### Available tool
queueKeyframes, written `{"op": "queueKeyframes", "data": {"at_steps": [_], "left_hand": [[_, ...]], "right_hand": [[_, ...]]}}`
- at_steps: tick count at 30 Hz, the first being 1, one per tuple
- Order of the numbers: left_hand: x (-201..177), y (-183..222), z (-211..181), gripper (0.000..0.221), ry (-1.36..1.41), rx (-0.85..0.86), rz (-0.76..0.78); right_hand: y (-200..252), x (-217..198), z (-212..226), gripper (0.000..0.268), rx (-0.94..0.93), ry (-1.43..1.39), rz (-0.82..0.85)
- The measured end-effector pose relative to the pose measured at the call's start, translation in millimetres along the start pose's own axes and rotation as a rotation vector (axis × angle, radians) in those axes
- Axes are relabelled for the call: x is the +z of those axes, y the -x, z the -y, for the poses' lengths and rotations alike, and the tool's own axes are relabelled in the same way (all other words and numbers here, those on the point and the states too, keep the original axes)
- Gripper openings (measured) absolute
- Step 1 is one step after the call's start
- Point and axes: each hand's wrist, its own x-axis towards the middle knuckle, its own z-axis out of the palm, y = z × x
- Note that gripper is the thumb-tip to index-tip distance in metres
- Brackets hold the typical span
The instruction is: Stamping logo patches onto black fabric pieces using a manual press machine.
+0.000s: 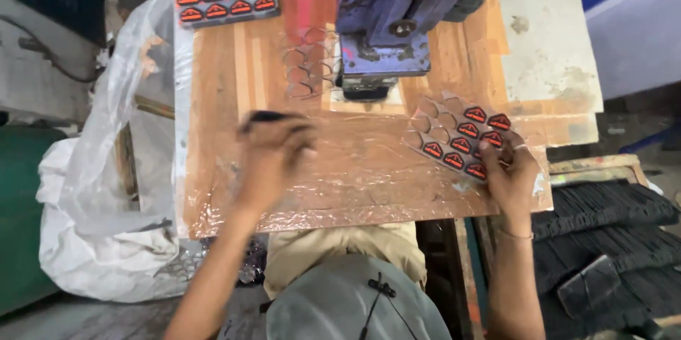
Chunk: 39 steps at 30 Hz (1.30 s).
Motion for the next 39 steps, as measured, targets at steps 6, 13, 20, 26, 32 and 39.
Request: {"op": "queueKeyframes", "data": {"at_steps": [6, 13, 20, 26, 32, 39], "left_hand": [[-61, 5, 12, 0.033, -0.318, -0.409, -0.256], [50, -64, -1, 0.045, -0.228, 0.062, -0.181], [80, -85, 26, 0.037, -0.331, 0.202, -0.202], [72, -79, -3, 0.04, -0.326, 0.105, -0.011], [-2, 12, -24, 0.041, -0.278, -0.023, 0.041], [-68, 37, 17, 0.028, -0.349, -0.356, -0.024]], "right_hand": [[-16, 19, -11, 0.023, -0.223, 0.034, -0.113], [-33, -9, -44, 0.024, -0.202, 0.143, -0.144], [-35, -36, 53, 0.039, -0.484, 0.636, -0.3], [-154, 23, 130, 0.058, -0.882, 0.516, -0.126], [-233, 46, 102, 0.036, -0.87, 0.526, 0.001], [-119, 29, 111, 0.012, -0.976, 0.44, -0.34]]}}
